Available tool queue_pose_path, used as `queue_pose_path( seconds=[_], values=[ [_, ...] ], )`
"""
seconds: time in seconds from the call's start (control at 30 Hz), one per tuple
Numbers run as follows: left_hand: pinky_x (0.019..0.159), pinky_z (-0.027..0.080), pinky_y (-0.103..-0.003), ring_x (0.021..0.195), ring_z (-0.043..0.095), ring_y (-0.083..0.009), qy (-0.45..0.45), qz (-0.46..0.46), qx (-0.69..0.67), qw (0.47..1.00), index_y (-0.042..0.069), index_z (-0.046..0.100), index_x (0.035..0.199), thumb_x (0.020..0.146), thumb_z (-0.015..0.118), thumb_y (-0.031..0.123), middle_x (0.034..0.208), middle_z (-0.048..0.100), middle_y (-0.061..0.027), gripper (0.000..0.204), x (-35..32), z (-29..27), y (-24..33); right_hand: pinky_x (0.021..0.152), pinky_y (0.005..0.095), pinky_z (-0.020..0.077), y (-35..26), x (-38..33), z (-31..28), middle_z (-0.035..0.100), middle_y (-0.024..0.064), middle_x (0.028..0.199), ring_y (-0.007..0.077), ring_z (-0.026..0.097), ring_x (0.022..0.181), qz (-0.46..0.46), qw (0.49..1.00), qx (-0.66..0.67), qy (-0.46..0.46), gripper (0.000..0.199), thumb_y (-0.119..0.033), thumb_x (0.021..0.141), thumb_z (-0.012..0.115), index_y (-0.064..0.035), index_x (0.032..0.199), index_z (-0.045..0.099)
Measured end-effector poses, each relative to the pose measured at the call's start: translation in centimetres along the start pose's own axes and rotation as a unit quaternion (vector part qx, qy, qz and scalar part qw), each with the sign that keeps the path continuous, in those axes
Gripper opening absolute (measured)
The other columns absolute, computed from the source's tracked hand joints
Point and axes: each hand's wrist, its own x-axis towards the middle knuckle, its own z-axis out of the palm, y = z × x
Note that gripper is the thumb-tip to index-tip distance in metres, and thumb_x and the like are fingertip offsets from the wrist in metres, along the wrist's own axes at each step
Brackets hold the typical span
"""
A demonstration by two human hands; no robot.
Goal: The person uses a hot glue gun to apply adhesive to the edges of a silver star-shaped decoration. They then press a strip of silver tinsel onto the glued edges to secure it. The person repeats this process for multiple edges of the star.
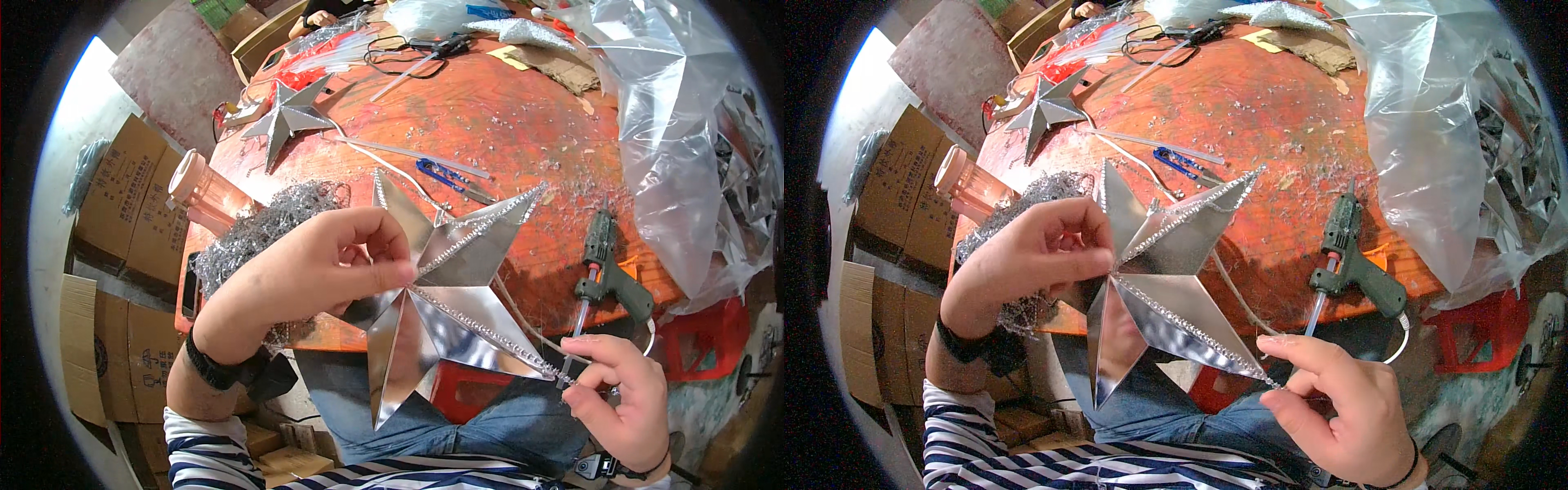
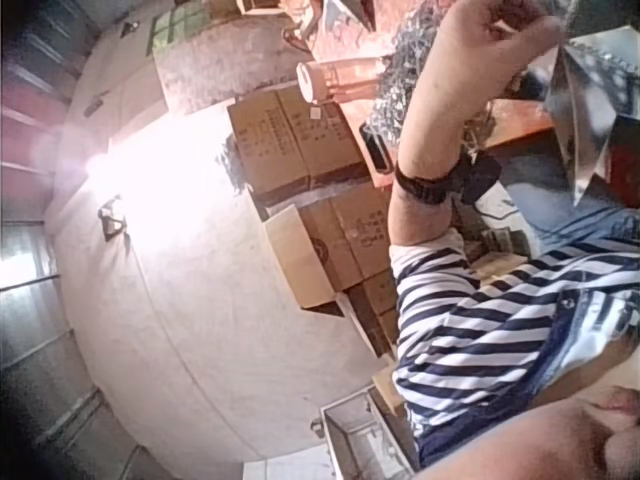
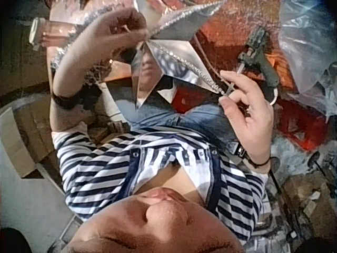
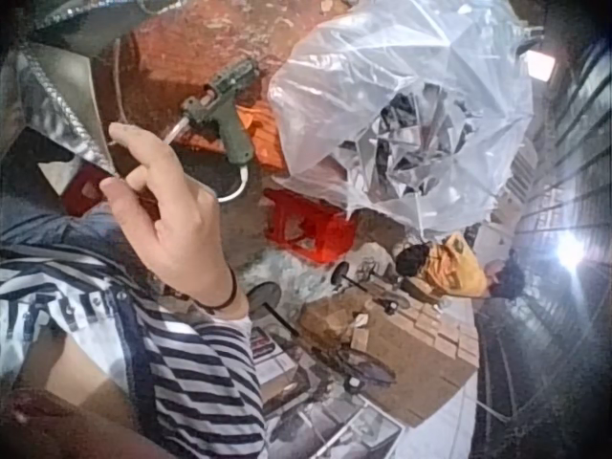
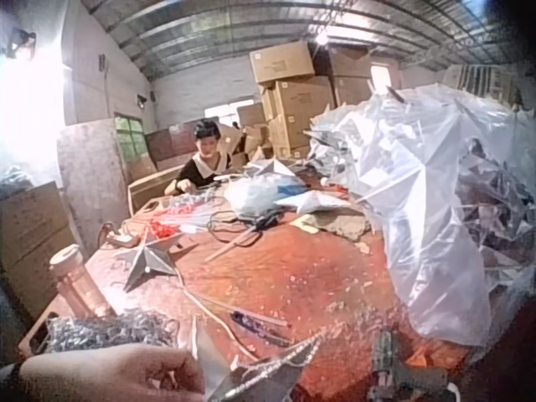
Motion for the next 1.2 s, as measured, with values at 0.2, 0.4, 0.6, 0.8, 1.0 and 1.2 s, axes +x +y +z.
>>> queue_pose_path(
  seconds=[0.2,0.4,0.6,0.8,1.0,1.2],
  values=[
    [0.046,0.036,-0.017,0.059,0.047,-0.0003,0.006,-0.033,-0.029,0.999,0.005,0.057,0.092,0.084,0.07,0.01,0.076,0.054,0.0042,0.015,-0.6,0.0,0.4,0.056,0.0206,0.0439,0.5,0.0,-1.0,0.064,0.0078,0.075,0.0089,0.06,0.06,0.009,0.998,0.041,-0.051,0.038,0.001,0.081,0.064,0.0068,0.116,0.054],
    [0.047,0.036,-0.016,0.06,0.048,-0.0007,0.032,0.004,0.036,0.999,0.006,0.057,0.089,0.083,0.07,0.007,0.077,0.054,0.0047,0.014,-0.3,0.6,0.6,0.058,0.0221,0.0427,1.6,-0.8,-0.8,0.063,0.0055,0.066,0.0067,0.056,0.059,0.052,0.991,0.12,-0.026,0.039,0.003,0.081,0.065,0.0027,0.118,0.054],
    [0.053,0.038,-0.016,0.065,0.049,-0.0001,0.056,-0.02,0.04,0.997,0.006,0.058,0.085,0.08,0.072,0.005,0.074,0.054,0.0051,0.015,-0.4,0.9,0.9,0.058,0.0193,0.0395,2.1,-1.1,0.2,0.063,0.0026,0.068,0.0027,0.052,0.061,0.108,0.974,0.195,-0.03,0.031,0.002,0.084,0.064,0.0013,0.113,0.053],
    [0.052,0.038,-0.016,0.064,0.048,-0.0005,0.065,0.013,0.061,0.996,0.006,0.057,0.086,0.079,0.072,0.006,0.075,0.054,0.0051,0.017,-0.1,1.0,0.0,0.056,0.0185,0.0373,2.8,-1.3,0.1,0.062,0.0001,0.066,0.0012,0.049,0.059,0.101,0.978,0.175,-0.059,0.029,-0.001,0.085,0.064,-0.0005,0.112,0.053],
    [0.053,0.038,-0.016,0.065,0.049,-0.0008,0.062,0.013,0.04,0.997,0.006,0.057,0.087,0.079,0.074,0.01,0.076,0.054,0.0047,0.02,-0.1,0.9,-0.1,0.056,0.0189,0.0372,2.8,-1.2,0.2,0.06,0.0002,0.064,0.0013,0.048,0.059,0.1,0.977,0.181,-0.043,0.028,-0.002,0.085,0.064,-0.0006,0.111,0.053],
    [0.059,0.04,-0.016,0.07,0.05,-0.0012,0.061,0.021,0.045,0.997,0.005,0.057,0.089,0.079,0.076,0.015,0.079,0.055,0.0046,0.023,-0.2,0.8,-0.4,0.056,0.0187,0.0373,3.2,-1.0,0.4,0.06,0.0004,0.065,0.0011,0.048,0.06,0.095,0.978,0.178,-0.046,0.027,-0.002,0.086,0.063,-0.0016,0.111,0.053]
  ],
)
